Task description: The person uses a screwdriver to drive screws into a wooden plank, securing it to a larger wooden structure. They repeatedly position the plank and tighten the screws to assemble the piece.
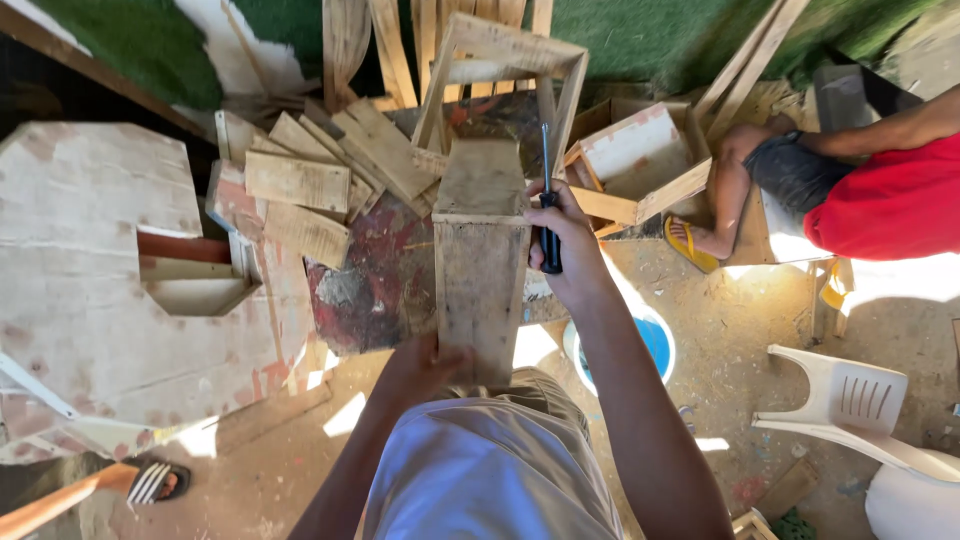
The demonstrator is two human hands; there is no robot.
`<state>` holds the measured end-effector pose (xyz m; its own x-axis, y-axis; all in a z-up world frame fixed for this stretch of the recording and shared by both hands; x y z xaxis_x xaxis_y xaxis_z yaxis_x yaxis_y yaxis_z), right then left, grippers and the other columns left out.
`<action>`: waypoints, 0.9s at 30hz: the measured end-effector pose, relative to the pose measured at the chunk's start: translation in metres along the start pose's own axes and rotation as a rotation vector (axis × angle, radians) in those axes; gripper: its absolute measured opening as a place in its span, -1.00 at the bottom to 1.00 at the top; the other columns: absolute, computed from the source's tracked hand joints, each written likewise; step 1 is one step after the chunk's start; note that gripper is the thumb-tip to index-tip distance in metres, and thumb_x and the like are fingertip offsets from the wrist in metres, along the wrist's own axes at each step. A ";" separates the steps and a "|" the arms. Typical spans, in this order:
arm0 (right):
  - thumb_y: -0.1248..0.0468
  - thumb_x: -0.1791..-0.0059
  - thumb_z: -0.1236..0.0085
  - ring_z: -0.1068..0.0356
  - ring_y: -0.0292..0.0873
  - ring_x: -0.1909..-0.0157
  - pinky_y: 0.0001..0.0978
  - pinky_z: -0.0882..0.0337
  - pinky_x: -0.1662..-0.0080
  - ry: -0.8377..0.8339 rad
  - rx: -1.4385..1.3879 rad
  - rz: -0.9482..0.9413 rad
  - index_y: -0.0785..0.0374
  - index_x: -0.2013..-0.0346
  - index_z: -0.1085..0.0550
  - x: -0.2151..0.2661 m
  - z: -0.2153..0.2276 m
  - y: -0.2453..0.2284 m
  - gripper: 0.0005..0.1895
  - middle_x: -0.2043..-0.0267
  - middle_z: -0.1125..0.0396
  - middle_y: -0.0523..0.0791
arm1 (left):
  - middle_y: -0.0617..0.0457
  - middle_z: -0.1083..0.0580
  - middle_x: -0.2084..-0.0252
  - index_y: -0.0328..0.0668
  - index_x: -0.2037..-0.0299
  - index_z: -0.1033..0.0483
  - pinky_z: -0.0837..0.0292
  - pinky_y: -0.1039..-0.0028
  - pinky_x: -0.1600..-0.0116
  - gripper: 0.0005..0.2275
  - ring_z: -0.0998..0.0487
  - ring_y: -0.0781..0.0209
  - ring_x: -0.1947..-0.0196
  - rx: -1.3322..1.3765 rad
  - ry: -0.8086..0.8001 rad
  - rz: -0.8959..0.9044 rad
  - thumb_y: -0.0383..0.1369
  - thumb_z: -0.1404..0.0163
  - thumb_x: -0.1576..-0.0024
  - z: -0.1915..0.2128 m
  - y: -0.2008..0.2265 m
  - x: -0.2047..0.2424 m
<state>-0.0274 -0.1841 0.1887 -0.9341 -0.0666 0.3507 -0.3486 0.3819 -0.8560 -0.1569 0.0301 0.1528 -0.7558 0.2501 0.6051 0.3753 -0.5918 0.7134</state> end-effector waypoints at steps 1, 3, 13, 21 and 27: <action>0.34 0.06 -0.11 -0.21 -0.30 0.74 -0.54 -0.29 0.62 0.000 0.003 -0.015 0.11 0.03 -0.39 0.000 0.001 0.005 -0.70 0.38 -0.16 -0.15 | -0.44 -0.59 0.14 -0.49 0.08 -0.54 -0.39 -0.19 -0.02 -0.54 -0.56 -0.50 -0.01 0.009 -0.004 0.012 -0.10 -0.12 -0.14 -0.007 -0.021 -0.018; 0.41 0.02 -0.03 -0.18 -0.34 0.72 -0.56 -0.29 0.58 -0.027 0.037 0.022 0.18 -0.01 -0.38 0.000 0.002 0.017 -0.69 0.06 -0.14 -0.10 | -0.16 -0.63 0.02 -0.25 -0.04 -0.50 -0.47 -0.07 -0.12 -0.57 -0.59 -0.27 -0.10 -0.038 0.113 0.069 -0.06 -0.12 -0.15 -0.021 -0.066 -0.052; 0.46 0.06 -0.07 -0.19 -0.29 0.73 -0.52 -0.17 0.59 0.066 0.170 -0.107 0.17 -0.01 -0.33 0.045 0.039 0.198 -0.64 0.35 -0.31 -0.04 | 0.21 -0.46 -0.23 -0.14 -0.33 -0.32 -0.40 0.38 -0.29 -0.50 -0.47 0.29 -0.26 1.002 0.222 0.239 -0.11 -0.04 -0.23 -0.088 -0.233 -0.137; 0.38 0.02 -0.05 -0.29 -0.27 0.58 -0.46 -0.31 0.44 0.130 0.394 -0.324 0.08 -0.16 -0.24 0.106 0.073 0.260 -0.53 0.27 -0.37 -0.04 | -0.25 -0.34 -0.38 -0.15 -0.48 -0.22 -0.24 -0.03 -0.40 -0.43 -0.28 -0.26 -0.43 0.903 -0.144 0.310 -0.14 0.00 -0.27 -0.046 -0.183 -0.097; 0.15 0.08 -0.33 -0.39 -0.22 0.50 -0.35 -0.35 0.39 0.330 0.567 -0.488 0.09 -0.21 -0.35 0.125 0.098 0.297 -0.41 -0.01 -0.48 -0.01 | -0.02 -0.62 0.01 -0.07 -0.11 -0.59 -0.49 0.10 -0.13 -0.42 -0.61 -0.04 -0.08 0.223 -0.275 0.243 0.06 -0.35 0.04 -0.050 -0.174 -0.103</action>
<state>-0.2554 -0.1687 -0.0591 -0.6271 0.2044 0.7517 -0.7789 -0.1504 -0.6089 -0.1710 0.0691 -0.0515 -0.4710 0.3367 0.8153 0.6543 -0.4865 0.5789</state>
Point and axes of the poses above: each hand's wrist, its own x-axis away from the middle knuckle, its own z-axis out of the back of the hand, y = z × x, the point moved 1 cm from there along -x, towards the middle knuckle
